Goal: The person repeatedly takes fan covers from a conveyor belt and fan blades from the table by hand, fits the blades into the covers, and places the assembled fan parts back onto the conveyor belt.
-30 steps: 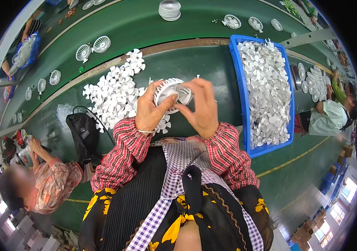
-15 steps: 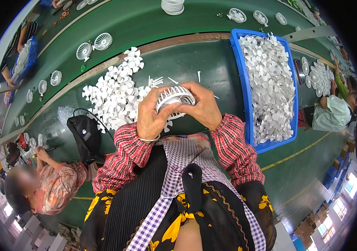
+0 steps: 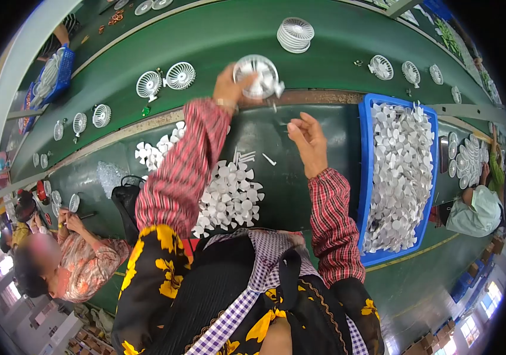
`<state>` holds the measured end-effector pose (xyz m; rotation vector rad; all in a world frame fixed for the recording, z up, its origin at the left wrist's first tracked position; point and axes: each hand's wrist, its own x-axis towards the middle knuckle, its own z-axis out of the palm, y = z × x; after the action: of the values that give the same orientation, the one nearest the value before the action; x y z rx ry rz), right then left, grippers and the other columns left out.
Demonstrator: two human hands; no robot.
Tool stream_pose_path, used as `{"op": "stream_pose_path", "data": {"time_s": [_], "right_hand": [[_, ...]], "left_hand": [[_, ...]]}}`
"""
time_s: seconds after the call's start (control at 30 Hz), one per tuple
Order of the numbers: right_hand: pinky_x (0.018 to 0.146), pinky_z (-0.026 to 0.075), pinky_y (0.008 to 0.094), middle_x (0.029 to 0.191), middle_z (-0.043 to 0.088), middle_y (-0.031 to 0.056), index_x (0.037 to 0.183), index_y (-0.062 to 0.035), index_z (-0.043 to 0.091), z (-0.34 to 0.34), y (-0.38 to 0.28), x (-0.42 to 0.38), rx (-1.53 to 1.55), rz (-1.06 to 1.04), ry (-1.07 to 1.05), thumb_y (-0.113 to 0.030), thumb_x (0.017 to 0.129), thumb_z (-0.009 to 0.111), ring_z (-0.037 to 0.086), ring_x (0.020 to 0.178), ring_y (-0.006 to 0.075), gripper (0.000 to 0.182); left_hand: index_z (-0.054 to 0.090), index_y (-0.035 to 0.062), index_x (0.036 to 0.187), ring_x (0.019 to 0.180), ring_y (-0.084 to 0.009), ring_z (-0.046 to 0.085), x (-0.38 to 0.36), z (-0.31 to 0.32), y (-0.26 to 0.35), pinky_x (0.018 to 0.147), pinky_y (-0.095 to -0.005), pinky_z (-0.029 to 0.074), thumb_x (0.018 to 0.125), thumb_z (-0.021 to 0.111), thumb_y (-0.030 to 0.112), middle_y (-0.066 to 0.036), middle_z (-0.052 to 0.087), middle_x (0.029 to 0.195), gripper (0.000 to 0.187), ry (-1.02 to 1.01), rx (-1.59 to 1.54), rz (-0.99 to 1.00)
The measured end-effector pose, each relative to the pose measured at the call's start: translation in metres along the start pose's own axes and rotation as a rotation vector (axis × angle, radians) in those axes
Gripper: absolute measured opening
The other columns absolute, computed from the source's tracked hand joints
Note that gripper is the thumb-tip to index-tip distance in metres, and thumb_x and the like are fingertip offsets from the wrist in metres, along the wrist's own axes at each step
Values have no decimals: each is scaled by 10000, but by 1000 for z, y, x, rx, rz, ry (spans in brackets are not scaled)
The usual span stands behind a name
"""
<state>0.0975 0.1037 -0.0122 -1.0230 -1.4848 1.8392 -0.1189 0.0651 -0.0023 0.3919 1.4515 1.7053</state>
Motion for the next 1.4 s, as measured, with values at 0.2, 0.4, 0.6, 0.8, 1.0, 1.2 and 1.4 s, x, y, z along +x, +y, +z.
{"op": "stream_pose_path", "data": {"time_s": [0.2,0.4,0.6,0.8,1.0,1.2,1.4], "right_hand": [[607,497,282,864,626,114,983,-34,581,14,41,16,-374,-105,-204,-75,742,682,608,666,168,264],[704,503,345,972,545,142,1052,-51,571,101,61,30,-603,-437,-469,36,679,630,588,789,280,388],[808,465,410,1154,393,129,1198,-70,485,155,58,26,-1101,-493,-659,-49,793,505,474,1017,311,406],[613,517,387,878,495,118,916,-50,566,121,62,15,-1066,-376,-539,-109,684,661,593,828,282,258],[647,516,353,907,478,96,994,-64,537,47,48,-12,-1189,-569,-321,-9,748,517,564,845,272,253],[833,458,386,1034,460,163,1184,-58,466,-10,59,-32,-1037,-310,-454,55,667,645,518,969,344,559],[842,456,393,1069,456,168,1112,-62,541,-6,55,-28,-1020,-344,-535,59,718,561,516,977,351,412]], "left_hand": [[418,10,1216,684,-318,648,136,-47,-5,593,-351,568,825,620,278,-199,580,1062,515,1,842,-97],[397,122,1282,1231,-335,354,124,-139,22,957,-443,379,733,691,225,-185,483,1219,631,-87,1970,208],[396,189,1313,1171,-391,415,123,-170,10,970,-471,379,682,736,319,-196,411,1272,729,-271,1774,-64],[510,111,1216,1131,-368,449,105,-146,15,948,-418,407,634,735,472,-201,432,1211,721,-165,1798,-205],[577,-23,996,809,-254,637,58,-156,-8,719,-345,500,660,750,413,-185,634,928,578,222,1221,54],[482,-36,1098,912,-348,610,-39,-116,14,806,-468,534,834,610,104,-170,595,1023,325,50,-318,-138],[468,-51,1133,921,-332,613,-118,-86,24,775,-428,548,864,554,100,-190,588,1044,320,17,-332,-82]]}}
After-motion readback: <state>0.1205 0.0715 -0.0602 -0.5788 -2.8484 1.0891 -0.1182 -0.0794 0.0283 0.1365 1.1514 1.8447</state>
